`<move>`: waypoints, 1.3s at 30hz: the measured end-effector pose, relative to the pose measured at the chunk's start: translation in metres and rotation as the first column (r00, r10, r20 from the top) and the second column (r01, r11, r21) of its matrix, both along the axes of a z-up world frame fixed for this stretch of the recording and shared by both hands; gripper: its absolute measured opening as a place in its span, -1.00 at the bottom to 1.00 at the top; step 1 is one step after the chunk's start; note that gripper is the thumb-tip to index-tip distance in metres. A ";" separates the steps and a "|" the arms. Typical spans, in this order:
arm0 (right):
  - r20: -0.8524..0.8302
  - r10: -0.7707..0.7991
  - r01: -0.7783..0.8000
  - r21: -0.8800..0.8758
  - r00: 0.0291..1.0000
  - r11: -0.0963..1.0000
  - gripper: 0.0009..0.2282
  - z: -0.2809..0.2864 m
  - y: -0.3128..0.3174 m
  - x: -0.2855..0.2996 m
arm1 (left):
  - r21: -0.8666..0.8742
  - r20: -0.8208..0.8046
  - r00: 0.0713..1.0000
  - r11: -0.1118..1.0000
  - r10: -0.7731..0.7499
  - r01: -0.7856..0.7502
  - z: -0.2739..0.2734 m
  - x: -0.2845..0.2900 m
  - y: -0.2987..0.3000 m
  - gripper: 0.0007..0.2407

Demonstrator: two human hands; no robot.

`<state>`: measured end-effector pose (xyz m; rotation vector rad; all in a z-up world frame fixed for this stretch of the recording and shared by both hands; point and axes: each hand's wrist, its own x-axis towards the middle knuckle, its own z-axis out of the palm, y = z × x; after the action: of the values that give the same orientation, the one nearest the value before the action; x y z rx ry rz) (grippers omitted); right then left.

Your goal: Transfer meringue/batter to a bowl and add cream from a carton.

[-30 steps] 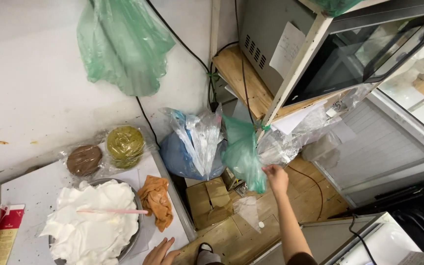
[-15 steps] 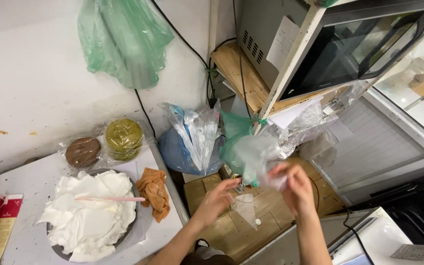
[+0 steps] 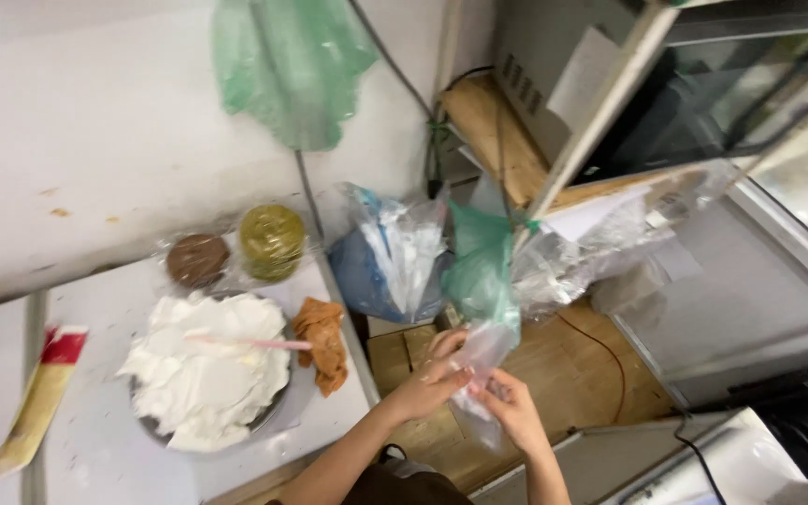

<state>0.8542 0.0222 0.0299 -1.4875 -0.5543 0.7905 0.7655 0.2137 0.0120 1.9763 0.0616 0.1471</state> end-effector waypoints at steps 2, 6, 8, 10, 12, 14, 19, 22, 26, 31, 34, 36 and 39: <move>0.042 -0.074 0.074 0.008 0.996 0.997 -0.68 -0.033 -0.008 0.011 | 0.027 0.071 0.997 0.999 0.027 -0.029 0.005 -0.017 0.013 -0.56; -0.074 -0.381 0.371 -0.122 0.922 0.921 -0.72 -0.006 -0.008 0.001 | 0.718 0.101 0.907 0.601 0.410 -0.351 -0.030 -0.056 0.063 -0.50; -0.054 -0.358 0.347 -0.149 0.932 0.926 -0.73 -0.030 -0.015 -0.004 | 0.863 0.021 0.828 0.408 0.561 -0.299 -0.079 -0.057 0.099 -0.58; -0.026 -0.338 0.328 -0.179 0.941 0.928 -0.74 -0.043 -0.015 -0.008 | 0.956 -0.021 0.711 0.221 0.703 -0.191 -0.134 -0.049 0.128 -0.66; -0.137 -0.265 0.263 -0.029 0.955 0.964 -0.76 -0.049 -0.010 -0.022 | 0.960 -0.018 0.686 0.205 0.727 -0.192 -0.198 -0.046 0.147 -0.70; -0.148 -0.253 0.241 -0.096 0.956 0.966 -0.76 -0.068 0.000 -0.025 | 0.967 -0.030 0.702 0.199 0.712 -0.160 -0.208 -0.046 0.152 -0.75; -0.091 -0.164 0.160 -0.048 0.982 0.986 -0.80 -0.095 0.012 -0.018 | 0.866 -0.183 0.785 0.475 0.592 -0.156 -0.225 -0.049 0.160 -0.79; -0.036 -0.151 0.146 -0.114 0.988 0.983 -0.81 -0.076 0.023 -0.009 | 0.724 -0.172 0.760 0.604 0.626 -0.334 -0.188 -0.053 0.160 -0.83; -0.022 -0.165 0.164 -0.049 0.986 0.985 -0.81 -0.062 0.029 -0.002 | 0.560 -0.110 0.747 0.662 0.656 -0.499 -0.148 -0.066 0.145 -0.72; -0.083 -0.143 0.134 -0.111 0.986 0.985 -0.79 -0.055 0.038 -0.004 | 0.493 0.035 0.743 0.635 0.668 -0.594 -0.159 -0.067 0.146 -0.69; -0.081 -0.094 0.085 -0.105 0.992 0.991 -0.80 -0.053 0.037 -0.009 | -0.212 -0.587 0.495 0.469 0.641 -0.858 -0.185 -0.057 0.158 -0.82; -0.040 -0.080 0.077 -0.076 0.996 0.994 -0.82 -0.045 0.039 -0.010 | 0.000 -0.282 0.656 0.683 0.700 -0.730 -0.255 -0.049 0.177 -0.92; -0.094 -0.103 0.099 -0.052 0.990 0.994 -0.79 -0.028 0.041 -0.016 | 0.572 -0.411 0.613 0.715 0.675 -0.403 -0.212 -0.042 0.184 -0.82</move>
<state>0.8381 0.0629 0.0015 -1.4999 -0.3871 0.7961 0.7235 0.3981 -0.2000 2.3118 1.1816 -0.0858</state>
